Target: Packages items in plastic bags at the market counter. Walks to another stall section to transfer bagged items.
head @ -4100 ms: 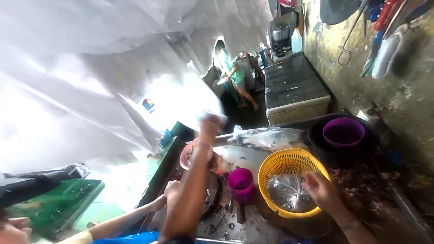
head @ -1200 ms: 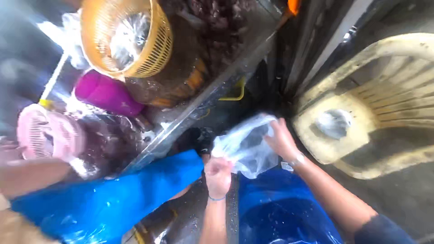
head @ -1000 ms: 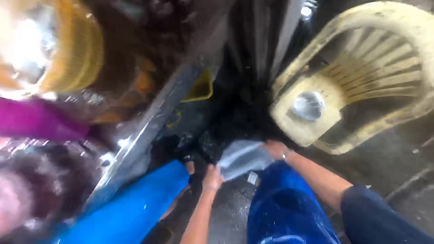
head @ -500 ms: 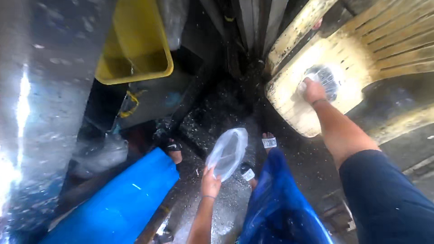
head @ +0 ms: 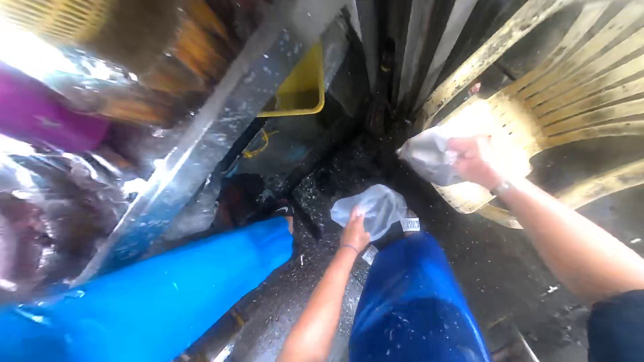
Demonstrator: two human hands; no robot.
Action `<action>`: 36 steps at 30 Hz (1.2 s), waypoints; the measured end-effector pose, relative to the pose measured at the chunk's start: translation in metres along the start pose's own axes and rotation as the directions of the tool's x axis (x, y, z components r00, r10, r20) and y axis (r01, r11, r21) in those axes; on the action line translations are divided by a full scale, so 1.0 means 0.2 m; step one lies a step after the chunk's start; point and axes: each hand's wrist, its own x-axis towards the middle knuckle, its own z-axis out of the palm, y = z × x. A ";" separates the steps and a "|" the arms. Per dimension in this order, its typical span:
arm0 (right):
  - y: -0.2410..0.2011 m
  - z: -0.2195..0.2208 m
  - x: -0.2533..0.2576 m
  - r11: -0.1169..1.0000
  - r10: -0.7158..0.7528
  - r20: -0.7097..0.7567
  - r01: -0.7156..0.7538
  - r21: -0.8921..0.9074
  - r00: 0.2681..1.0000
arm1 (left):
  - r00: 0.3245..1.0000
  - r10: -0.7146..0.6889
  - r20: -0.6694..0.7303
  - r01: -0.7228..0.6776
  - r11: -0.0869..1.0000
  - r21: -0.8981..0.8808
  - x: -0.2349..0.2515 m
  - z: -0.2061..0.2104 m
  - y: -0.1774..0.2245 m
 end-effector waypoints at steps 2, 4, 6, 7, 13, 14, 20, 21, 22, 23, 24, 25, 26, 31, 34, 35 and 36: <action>-0.33 -0.01 -0.06 0.967 -0.191 -0.096 0.204 0.155 0.977 | 0.997 0.065 -0.032 -0.067 0.995 -0.078 -0.13 -0.07 0.04; -0.63 -0.06 -0.16 0.895 -0.312 -0.143 0.341 0.289 0.939 | 0.978 0.157 -0.138 -0.188 0.951 -0.246 -0.30 -0.18 0.05; -0.82 -0.07 -0.26 0.827 -0.376 -0.130 0.395 0.400 0.918 | 0.931 0.201 -0.304 -0.329 0.825 -0.460 -0.47 -0.32 0.00; -0.87 -0.04 -0.30 0.803 -0.383 -0.100 0.385 0.455 0.918 | 0.921 0.176 -0.348 -0.356 0.743 -0.567 -0.56 -0.42 -0.04; -1.11 0.57 -0.41 0.839 -0.233 0.151 0.120 0.530 0.961 | 0.900 -0.027 -0.434 -0.375 0.459 -0.805 -1.04 -0.69 -0.53; -1.19 0.69 -0.40 0.899 -0.206 0.222 0.095 0.428 0.953 | 0.892 -0.042 -0.450 -0.367 0.513 -0.776 -1.07 -0.66 -0.57; -1.26 1.26 -0.42 0.991 0.004 0.681 0.087 -0.100 0.733 | 0.914 -0.032 -0.405 -0.209 0.817 -0.537 -1.09 -0.36 -0.55; -1.27 1.27 -0.46 0.988 0.019 0.696 0.093 -0.123 0.718 | 0.919 -0.062 -0.390 -0.188 0.800 -0.570 -1.13 -0.36 -0.53; -1.27 1.26 -0.52 0.991 -0.005 0.684 0.095 -0.094 0.729 | 0.918 -0.109 -0.382 -0.171 0.759 -0.628 -1.19 -0.36 -0.51; -1.28 1.25 -0.60 0.996 -0.052 0.653 0.086 -0.020 0.756 | 0.914 -0.166 -0.370 -0.161 0.688 -0.707 -1.27 -0.36 -0.50; -1.28 1.23 -0.66 0.996 -0.086 0.614 0.055 0.069 0.784 | 0.906 -0.223 -0.359 -0.166 0.594 -0.787 -1.37 -0.36 -0.49; -1.27 1.21 -0.69 0.989 -0.101 0.573 0.020 0.145 0.814 | 0.900 -0.264 -0.347 -0.175 0.510 -0.842 -1.46 -0.37 -0.48; -1.22 1.18 -0.69 0.988 -0.080 0.573 -0.009 0.152 0.815 | 0.894 -0.292 -0.340 -0.183 0.454 -0.872 -1.54 -0.38 -0.48; -1.15 0.96 -0.38 0.828 0.211 0.771 0.310 -0.468 0.601 | 0.824 -0.385 -0.417 -0.182 0.518 -0.836 -1.73 -0.33 -0.50; -1.38 0.77 0.02 0.864 0.213 0.846 0.309 -0.396 0.489 | 0.770 -0.448 -0.454 -0.107 0.611 -0.784 -1.71 -0.39 -0.53; -1.43 0.71 0.20 0.919 0.094 0.859 0.288 -0.269 0.504 | 0.749 -0.469 -0.468 -0.094 0.623 -0.776 -1.69 -0.43 -0.54; -1.50 0.67 0.40 0.944 -0.038 0.825 0.290 -0.155 0.564 | 0.727 -0.492 -0.479 -0.073 0.638 -0.767 -1.68 -0.47 -0.55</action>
